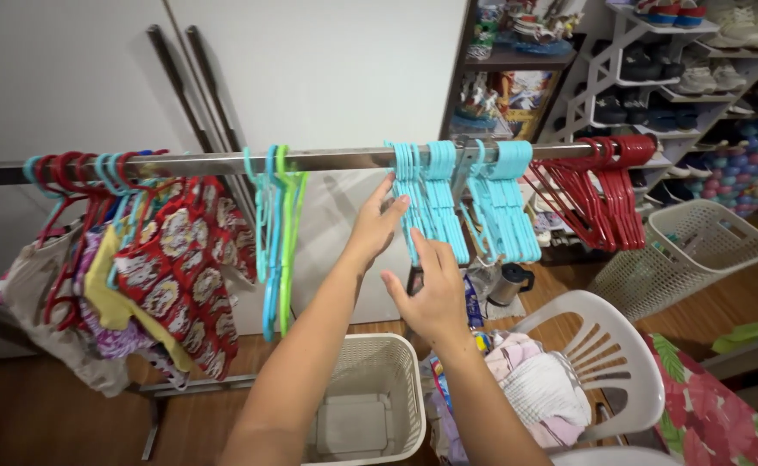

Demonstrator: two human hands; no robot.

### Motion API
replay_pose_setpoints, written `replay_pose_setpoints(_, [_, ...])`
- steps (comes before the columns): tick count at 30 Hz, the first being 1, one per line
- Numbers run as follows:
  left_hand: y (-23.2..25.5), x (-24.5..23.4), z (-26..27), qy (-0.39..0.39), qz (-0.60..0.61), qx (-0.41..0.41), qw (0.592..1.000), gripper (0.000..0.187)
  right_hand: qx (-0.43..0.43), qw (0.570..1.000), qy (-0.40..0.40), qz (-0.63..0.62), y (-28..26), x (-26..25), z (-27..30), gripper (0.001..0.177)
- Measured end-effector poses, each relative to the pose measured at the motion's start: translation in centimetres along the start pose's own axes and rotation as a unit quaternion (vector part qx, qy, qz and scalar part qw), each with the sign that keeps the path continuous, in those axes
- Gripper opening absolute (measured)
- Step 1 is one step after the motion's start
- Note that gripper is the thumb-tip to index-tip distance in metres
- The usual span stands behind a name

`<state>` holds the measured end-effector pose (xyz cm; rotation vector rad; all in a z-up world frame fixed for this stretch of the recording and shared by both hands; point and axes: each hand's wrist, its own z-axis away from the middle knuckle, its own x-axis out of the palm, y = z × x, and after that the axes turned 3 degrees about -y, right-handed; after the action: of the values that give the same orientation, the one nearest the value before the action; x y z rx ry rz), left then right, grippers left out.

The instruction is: Taking children's clothes off hangers from a garment rack.

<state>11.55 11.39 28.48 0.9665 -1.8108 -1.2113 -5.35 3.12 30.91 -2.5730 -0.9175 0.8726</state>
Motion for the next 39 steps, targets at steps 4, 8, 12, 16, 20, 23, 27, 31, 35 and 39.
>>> replay_pose_setpoints(4, [-0.8,2.4,-1.2,0.022,-0.132,0.042,0.990,0.065,0.054,0.998,0.007,-0.018,1.4,-1.5,2.0,0.062])
replay_pose_setpoints(8, [-1.5,3.8,-1.4,0.025,-0.175,0.122,0.977,0.064,0.073,0.997,0.011,-0.038,2.4,-2.6,4.2,0.044])
replay_pose_setpoints(12, [-1.8,3.6,-0.9,0.039,-0.160,0.120,0.979,0.069,0.063,0.996,-0.009,-0.067,2.3,-2.7,5.3,0.031])
replay_pose_setpoints(16, [-2.0,2.1,2.4,0.088,-0.245,0.161,0.952,0.072,0.068,0.993,-0.031,-0.092,1.4,-1.4,5.7,0.024])
replay_pose_setpoints(20, [2.6,-0.7,8.6,0.045,-0.219,0.175,0.959,0.061,0.046,0.986,-0.070,-0.143,-0.8,0.8,5.2,0.012])
replay_pose_setpoints(23, [7.4,-4.4,13.1,0.076,-0.181,0.097,0.976,0.044,0.011,0.977,-0.094,-0.190,-3.0,3.1,5.0,0.007])
replay_pose_setpoints(27, [14.4,-11.1,17.1,0.278,-0.485,0.179,0.810,0.021,-0.040,0.956,-0.146,-0.251,-7.2,5.9,4.4,0.008])
replay_pose_setpoints(31, [15.9,-18.6,17.6,0.346,-0.652,0.165,0.654,0.027,-0.083,0.937,-0.174,-0.290,-10.8,9.1,4.9,0.007])
replay_pose_setpoints(35, [14.0,-24.1,16.9,0.342,-0.782,0.038,0.520,0.032,-0.122,0.914,-0.200,-0.331,-13.9,11.1,4.9,0.008])
replay_pose_setpoints(39, [10.3,-28.6,15.6,0.313,-0.817,0.023,0.483,0.017,-0.119,0.909,-0.214,-0.338,-15.6,12.2,5.1,0.009])
